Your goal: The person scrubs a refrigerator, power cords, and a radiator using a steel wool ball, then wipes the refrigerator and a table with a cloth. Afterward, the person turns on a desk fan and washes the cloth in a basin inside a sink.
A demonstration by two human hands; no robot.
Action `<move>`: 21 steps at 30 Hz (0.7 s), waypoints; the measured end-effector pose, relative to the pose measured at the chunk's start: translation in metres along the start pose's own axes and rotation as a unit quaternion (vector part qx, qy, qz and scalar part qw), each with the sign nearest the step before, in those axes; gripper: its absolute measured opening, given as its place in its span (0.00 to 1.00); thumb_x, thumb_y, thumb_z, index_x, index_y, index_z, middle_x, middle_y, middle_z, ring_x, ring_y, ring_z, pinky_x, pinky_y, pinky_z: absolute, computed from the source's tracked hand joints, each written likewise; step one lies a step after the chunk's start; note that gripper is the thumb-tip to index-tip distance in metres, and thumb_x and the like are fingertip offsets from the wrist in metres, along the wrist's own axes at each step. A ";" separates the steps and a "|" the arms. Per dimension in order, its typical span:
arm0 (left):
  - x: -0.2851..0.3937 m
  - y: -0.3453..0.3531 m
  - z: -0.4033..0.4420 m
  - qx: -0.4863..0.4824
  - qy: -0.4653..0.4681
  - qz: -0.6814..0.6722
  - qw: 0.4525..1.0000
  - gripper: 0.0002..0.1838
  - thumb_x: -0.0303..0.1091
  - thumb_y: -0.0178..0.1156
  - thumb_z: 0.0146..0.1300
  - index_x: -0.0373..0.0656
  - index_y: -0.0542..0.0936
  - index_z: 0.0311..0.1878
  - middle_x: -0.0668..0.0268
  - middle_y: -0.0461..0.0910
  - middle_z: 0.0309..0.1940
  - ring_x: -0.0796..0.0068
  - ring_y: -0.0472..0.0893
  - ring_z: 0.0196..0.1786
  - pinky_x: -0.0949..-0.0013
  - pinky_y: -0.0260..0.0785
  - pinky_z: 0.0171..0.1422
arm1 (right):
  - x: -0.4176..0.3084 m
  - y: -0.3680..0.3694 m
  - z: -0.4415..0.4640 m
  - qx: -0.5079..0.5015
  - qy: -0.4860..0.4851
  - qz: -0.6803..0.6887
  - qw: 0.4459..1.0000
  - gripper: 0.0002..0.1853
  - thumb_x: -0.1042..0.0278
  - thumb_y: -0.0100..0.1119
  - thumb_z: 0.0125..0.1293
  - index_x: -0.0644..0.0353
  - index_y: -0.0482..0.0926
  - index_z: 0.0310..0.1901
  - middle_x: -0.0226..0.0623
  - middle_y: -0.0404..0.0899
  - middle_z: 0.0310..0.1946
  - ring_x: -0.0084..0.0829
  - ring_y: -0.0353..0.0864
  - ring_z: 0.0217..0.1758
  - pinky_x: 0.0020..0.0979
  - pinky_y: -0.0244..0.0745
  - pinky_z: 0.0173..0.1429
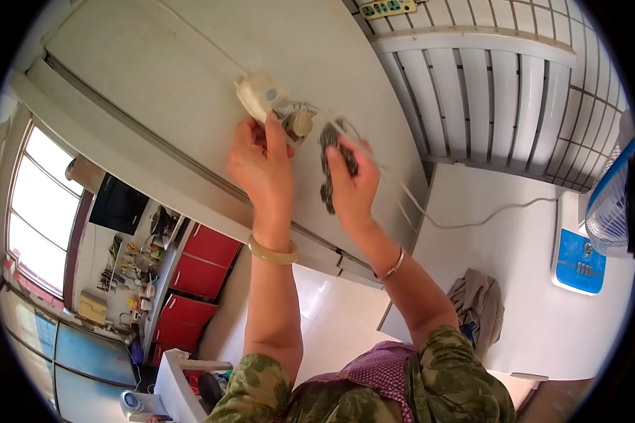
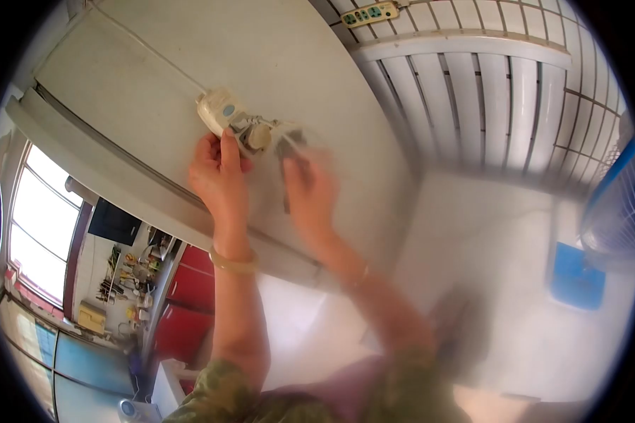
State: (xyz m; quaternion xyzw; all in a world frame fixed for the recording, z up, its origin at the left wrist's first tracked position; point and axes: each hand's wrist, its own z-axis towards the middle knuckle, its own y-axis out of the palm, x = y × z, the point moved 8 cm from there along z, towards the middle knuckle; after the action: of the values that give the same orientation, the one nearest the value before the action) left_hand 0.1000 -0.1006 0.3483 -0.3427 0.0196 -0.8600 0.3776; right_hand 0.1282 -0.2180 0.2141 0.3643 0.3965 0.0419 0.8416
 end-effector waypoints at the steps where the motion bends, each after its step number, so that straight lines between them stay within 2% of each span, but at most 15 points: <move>1: 0.001 -0.001 -0.001 0.001 0.006 -0.012 1.000 0.14 0.36 0.59 0.69 0.31 0.80 0.36 0.68 0.78 0.20 0.81 0.74 0.20 0.76 0.63 0.25 | -0.007 0.002 0.004 0.013 0.029 0.049 0.998 0.07 0.78 0.63 0.63 0.67 0.80 0.43 0.34 0.79 0.36 0.24 0.77 0.38 0.25 0.72 0.46; 2: 0.001 -0.002 -0.001 0.003 0.013 -0.025 1.000 0.14 0.36 0.59 0.69 0.31 0.79 0.35 0.68 0.77 0.20 0.81 0.73 0.20 0.76 0.63 0.25 | -0.022 0.012 0.016 -0.017 -0.113 -0.037 0.993 0.08 0.77 0.62 0.64 0.68 0.80 0.44 0.35 0.79 0.37 0.25 0.77 0.40 0.25 0.72 0.47; 5: 0.001 -0.003 0.002 -0.004 0.025 0.024 0.999 0.12 0.34 0.61 0.66 0.32 0.77 0.33 0.64 0.77 0.19 0.79 0.74 0.20 0.72 0.67 0.26 | -0.011 0.026 0.037 -0.042 -0.085 -0.087 0.992 0.11 0.72 0.63 0.62 0.67 0.80 0.44 0.40 0.79 0.41 0.36 0.79 0.43 0.33 0.73 0.51; 6: 0.000 -0.004 0.001 0.002 0.035 0.035 0.999 0.12 0.33 0.61 0.66 0.32 0.77 0.32 0.63 0.77 0.19 0.78 0.75 0.21 0.72 0.67 0.27 | -0.005 0.025 0.048 -0.040 -0.077 -0.101 0.991 0.09 0.72 0.63 0.63 0.67 0.79 0.42 0.39 0.79 0.38 0.35 0.79 0.44 0.32 0.73 0.51; 8: 0.000 -0.002 0.004 0.009 0.064 0.053 0.996 0.12 0.33 0.62 0.65 0.32 0.77 0.32 0.63 0.78 0.19 0.76 0.75 0.22 0.71 0.68 0.29 | 0.001 0.021 0.035 -0.034 -0.045 -0.060 0.997 0.09 0.72 0.63 0.62 0.66 0.79 0.41 0.40 0.79 0.37 0.38 0.79 0.44 0.33 0.73 0.51; 10: -0.001 -0.002 0.004 0.008 0.039 0.061 0.997 0.12 0.33 0.62 0.65 0.32 0.77 0.32 0.62 0.78 0.20 0.74 0.76 0.23 0.69 0.68 0.29 | -0.001 0.018 0.027 -0.034 -0.026 -0.038 0.998 0.08 0.71 0.62 0.62 0.65 0.79 0.41 0.42 0.79 0.37 0.43 0.79 0.44 0.35 0.74 0.49; 11: -0.003 -0.003 0.002 0.006 0.023 0.069 0.997 0.12 0.33 0.62 0.65 0.32 0.77 0.32 0.61 0.79 0.21 0.73 0.76 0.23 0.69 0.68 0.30 | -0.004 0.020 0.028 -0.046 -0.055 -0.060 0.996 0.08 0.71 0.62 0.62 0.65 0.79 0.41 0.42 0.79 0.38 0.44 0.79 0.44 0.36 0.74 0.49; 13: -0.001 -0.003 0.004 0.003 0.059 0.068 0.996 0.13 0.34 0.62 0.65 0.32 0.77 0.32 0.62 0.79 0.21 0.73 0.76 0.23 0.68 0.68 0.30 | -0.005 0.023 0.033 -0.067 -0.107 -0.107 0.986 0.09 0.71 0.62 0.62 0.65 0.79 0.42 0.43 0.79 0.39 0.45 0.79 0.44 0.37 0.73 0.50; 16: 0.000 -0.002 0.001 -0.004 0.078 0.069 0.995 0.12 0.34 0.62 0.66 0.32 0.77 0.33 0.62 0.79 0.21 0.74 0.76 0.22 0.68 0.68 0.29 | 0.015 0.019 0.043 -0.071 -0.053 -0.139 0.986 0.09 0.71 0.62 0.62 0.62 0.79 0.43 0.43 0.79 0.40 0.46 0.79 0.46 0.39 0.73 0.50; 19: -0.001 0.002 0.003 0.007 0.053 0.048 0.997 0.12 0.34 0.61 0.67 0.32 0.78 0.36 0.62 0.80 0.21 0.75 0.76 0.21 0.69 0.68 0.28 | 0.034 0.003 0.002 -0.047 -0.126 -0.285 0.949 0.12 0.73 0.66 0.60 0.63 0.78 0.44 0.41 0.76 0.37 0.39 0.78 0.37 0.33 0.74 0.43; 21: -0.003 0.001 -0.002 0.009 0.053 0.054 0.997 0.13 0.35 0.61 0.67 0.32 0.79 0.38 0.64 0.79 0.20 0.78 0.75 0.20 0.72 0.67 0.26 | 0.035 0.001 -0.031 -0.078 -0.160 -0.312 0.933 0.14 0.73 0.67 0.58 0.61 0.78 0.45 0.43 0.76 0.37 0.43 0.79 0.39 0.36 0.75 0.43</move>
State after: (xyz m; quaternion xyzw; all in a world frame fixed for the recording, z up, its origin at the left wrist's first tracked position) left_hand 0.1011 -0.0995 0.3447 -0.2913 0.0500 -0.8556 0.4250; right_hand 0.1306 -0.1869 0.1796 0.1568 0.3455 -0.2512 0.8905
